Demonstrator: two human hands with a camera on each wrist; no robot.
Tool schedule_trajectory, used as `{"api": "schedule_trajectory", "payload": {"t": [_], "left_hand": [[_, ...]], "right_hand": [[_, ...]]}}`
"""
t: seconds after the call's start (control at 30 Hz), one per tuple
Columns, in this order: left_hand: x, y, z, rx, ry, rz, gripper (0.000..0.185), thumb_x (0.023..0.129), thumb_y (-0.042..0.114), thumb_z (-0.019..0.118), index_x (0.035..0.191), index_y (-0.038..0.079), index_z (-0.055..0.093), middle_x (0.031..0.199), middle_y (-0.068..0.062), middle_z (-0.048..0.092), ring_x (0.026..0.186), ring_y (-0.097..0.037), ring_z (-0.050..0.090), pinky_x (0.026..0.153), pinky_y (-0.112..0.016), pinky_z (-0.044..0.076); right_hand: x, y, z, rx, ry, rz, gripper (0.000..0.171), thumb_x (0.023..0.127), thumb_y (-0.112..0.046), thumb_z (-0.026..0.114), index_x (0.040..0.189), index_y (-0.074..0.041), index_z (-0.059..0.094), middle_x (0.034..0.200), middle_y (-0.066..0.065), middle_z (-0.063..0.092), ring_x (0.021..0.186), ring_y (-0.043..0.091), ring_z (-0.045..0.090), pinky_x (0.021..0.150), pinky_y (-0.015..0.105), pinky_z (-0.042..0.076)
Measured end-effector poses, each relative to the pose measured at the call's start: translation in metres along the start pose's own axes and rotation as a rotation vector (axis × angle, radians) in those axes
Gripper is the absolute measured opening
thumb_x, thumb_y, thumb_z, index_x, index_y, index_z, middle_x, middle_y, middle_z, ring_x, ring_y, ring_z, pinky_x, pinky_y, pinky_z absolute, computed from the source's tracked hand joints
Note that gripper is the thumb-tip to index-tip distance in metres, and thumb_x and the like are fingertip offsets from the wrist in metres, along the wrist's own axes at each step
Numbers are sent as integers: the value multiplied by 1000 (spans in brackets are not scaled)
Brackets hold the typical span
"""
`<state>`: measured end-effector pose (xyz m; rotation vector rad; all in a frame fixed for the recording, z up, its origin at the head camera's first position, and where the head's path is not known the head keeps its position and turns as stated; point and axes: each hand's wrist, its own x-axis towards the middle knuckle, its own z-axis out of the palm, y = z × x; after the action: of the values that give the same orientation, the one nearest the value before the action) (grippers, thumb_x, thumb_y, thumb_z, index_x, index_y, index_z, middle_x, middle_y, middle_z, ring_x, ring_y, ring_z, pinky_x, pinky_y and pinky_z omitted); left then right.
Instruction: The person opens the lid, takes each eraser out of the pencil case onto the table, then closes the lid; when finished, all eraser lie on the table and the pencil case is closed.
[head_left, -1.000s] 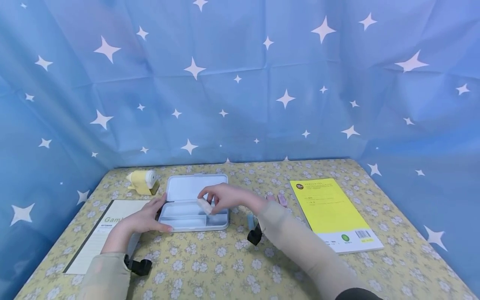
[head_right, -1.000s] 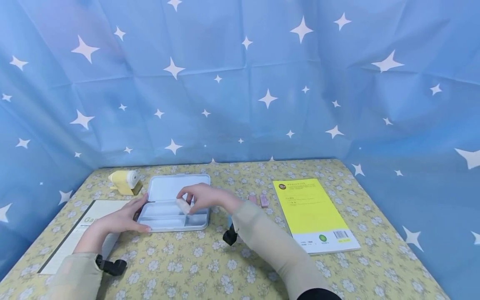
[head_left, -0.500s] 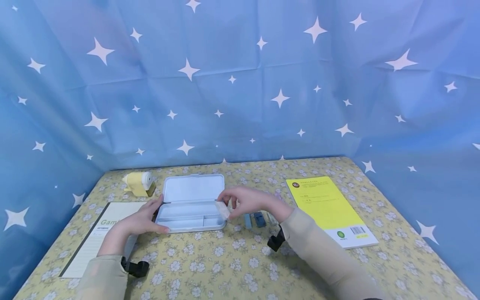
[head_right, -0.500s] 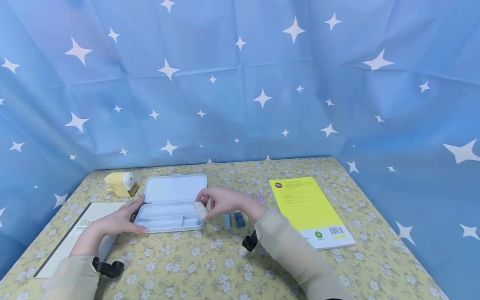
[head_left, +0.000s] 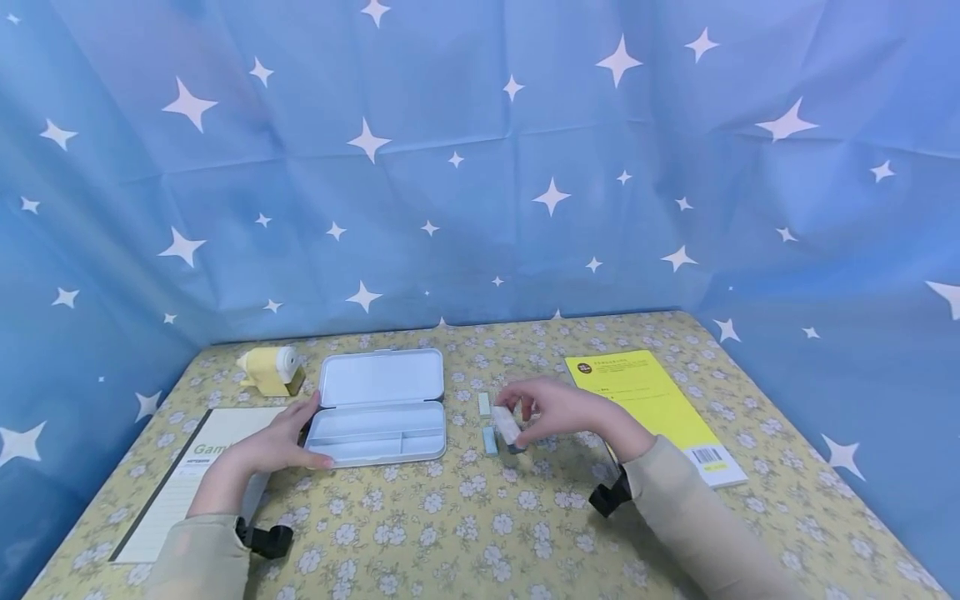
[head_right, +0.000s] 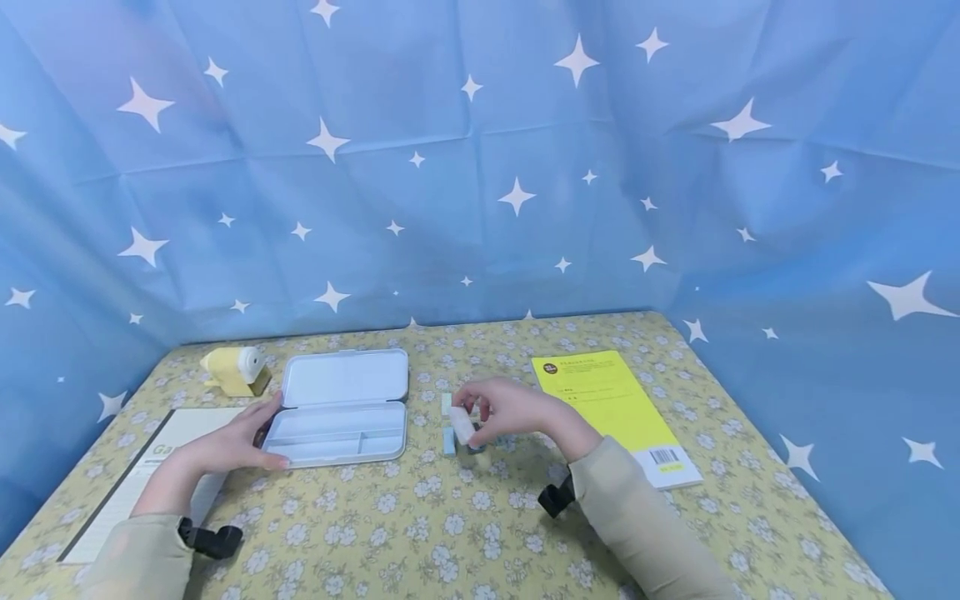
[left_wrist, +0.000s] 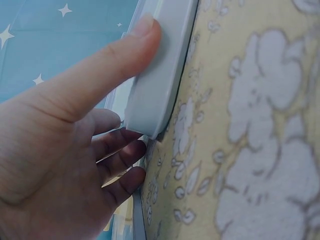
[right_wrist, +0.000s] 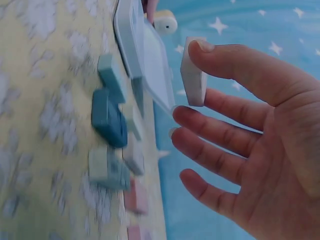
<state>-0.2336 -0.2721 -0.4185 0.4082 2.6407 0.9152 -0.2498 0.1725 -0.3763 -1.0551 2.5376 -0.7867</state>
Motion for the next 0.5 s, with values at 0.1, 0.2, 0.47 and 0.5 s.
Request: {"api": "schedule_trajectory", "payload": {"t": [0.1, 0.2, 0.47, 0.5], "left_hand": [[0, 0, -1, -2, -2, 6, 121, 75, 41, 83, 152, -6, 2, 151, -38, 1, 136, -58, 3, 102, -71, 18], [0, -1, -1, 2, -2, 13, 121, 75, 41, 83, 152, -6, 2, 151, -38, 2, 136, -58, 3, 102, -71, 18], [0, -3, 0, 15, 1, 16, 121, 75, 42, 83, 152, -6, 3, 152, -37, 2, 136, -57, 4, 102, -71, 18], [0, -3, 0, 15, 1, 16, 121, 74, 42, 83, 152, -6, 3, 151, -37, 2, 136, -58, 4, 102, -71, 18]], "right_hand": [[-12, 7, -3, 16, 11, 21, 53, 82, -24, 78, 130, -15, 58, 110, -8, 60, 91, 15, 59, 75, 35, 50], [-23, 11, -7, 10, 29, 35, 53, 82, -21, 79, 130, -12, 58, 109, -6, 59, 91, 18, 58, 75, 34, 50], [-46, 15, -15, -35, 67, 69, 46, 80, -12, 77, 123, -9, 62, 105, -4, 61, 87, 20, 58, 70, 32, 50], [-47, 16, -15, -29, 67, 73, 46, 80, -11, 77, 123, -8, 62, 105, -2, 61, 86, 19, 57, 70, 32, 50]]}}
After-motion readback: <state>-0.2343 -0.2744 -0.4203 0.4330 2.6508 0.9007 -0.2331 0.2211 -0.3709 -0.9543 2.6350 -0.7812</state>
